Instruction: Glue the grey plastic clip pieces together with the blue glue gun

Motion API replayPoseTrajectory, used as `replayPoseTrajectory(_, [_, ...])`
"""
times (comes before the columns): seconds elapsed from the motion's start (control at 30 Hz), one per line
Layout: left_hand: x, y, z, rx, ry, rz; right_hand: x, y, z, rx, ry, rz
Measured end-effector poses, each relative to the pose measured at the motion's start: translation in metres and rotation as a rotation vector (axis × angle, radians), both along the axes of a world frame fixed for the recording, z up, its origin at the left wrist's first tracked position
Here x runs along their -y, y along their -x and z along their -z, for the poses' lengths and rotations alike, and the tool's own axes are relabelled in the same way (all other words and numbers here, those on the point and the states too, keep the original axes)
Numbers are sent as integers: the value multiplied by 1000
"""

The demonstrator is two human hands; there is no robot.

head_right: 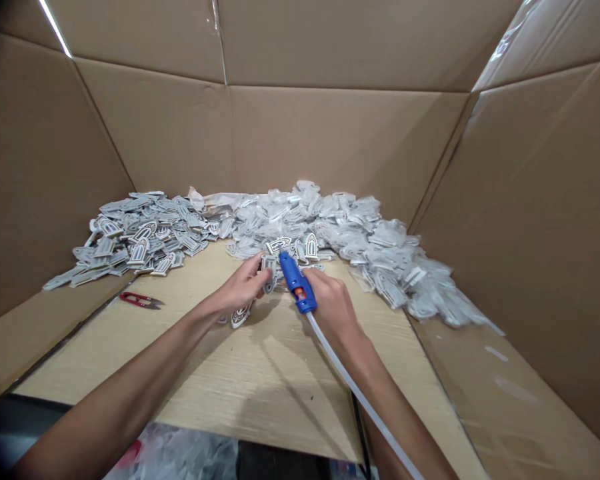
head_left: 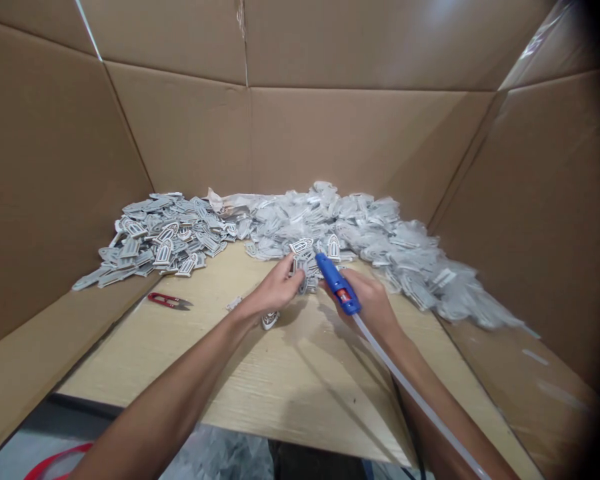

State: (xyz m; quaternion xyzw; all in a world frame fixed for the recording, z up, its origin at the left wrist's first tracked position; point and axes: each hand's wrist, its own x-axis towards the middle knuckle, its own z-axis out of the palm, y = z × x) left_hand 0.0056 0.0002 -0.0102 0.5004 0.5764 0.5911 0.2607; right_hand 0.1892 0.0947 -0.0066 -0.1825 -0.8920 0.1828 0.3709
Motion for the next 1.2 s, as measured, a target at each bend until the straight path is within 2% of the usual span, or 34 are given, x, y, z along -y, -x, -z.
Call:
replayPoseTrajectory(0.07, [-1,-1,0,-14,63,93,0,2,2,-112,94,134])
replayPoseTrajectory(0.13, [-1,-5,-1,-23,102,207,-1,7,5,-182,354,179])
replayPoseTrajectory(0.23, [3,-11,-3,2,136,417,-6,14,9,-262,776,57])
replayPoseTrajectory(0.3, [5,-14,-4,19,167,536,-7,18,9,-293,947,-38])
replayPoseTrajectory(0.37, [6,-13,-3,-6,204,585,-6,18,6,-359,1049,-121])
replayPoseTrajectory(0.47, [5,-10,0,-52,249,566,-4,15,-2,-442,1081,-181])
replayPoseTrajectory(0.53, [4,-8,0,-50,265,516,-5,11,-5,-407,1053,-177])
replayPoseTrajectory(0.67, [5,-7,-4,-37,247,437,-11,7,0,-128,938,-31])
replayPoseTrajectory(0.77, [6,-8,-7,-23,226,458,-12,9,4,-87,895,19])
replayPoseTrajectory(0.93, [6,-10,-3,-27,268,508,-7,10,-3,-364,1085,-187])
replayPoseTrajectory(1.03, [5,-8,-1,-24,269,482,-8,5,-7,-343,1157,-266])
replayPoseTrajectory(1.1, [4,-5,-1,-15,260,450,-10,2,-5,-216,1146,-236])
replayPoseTrajectory(1.2, [5,-1,-3,-15,255,448,-14,4,4,-114,1088,-63])
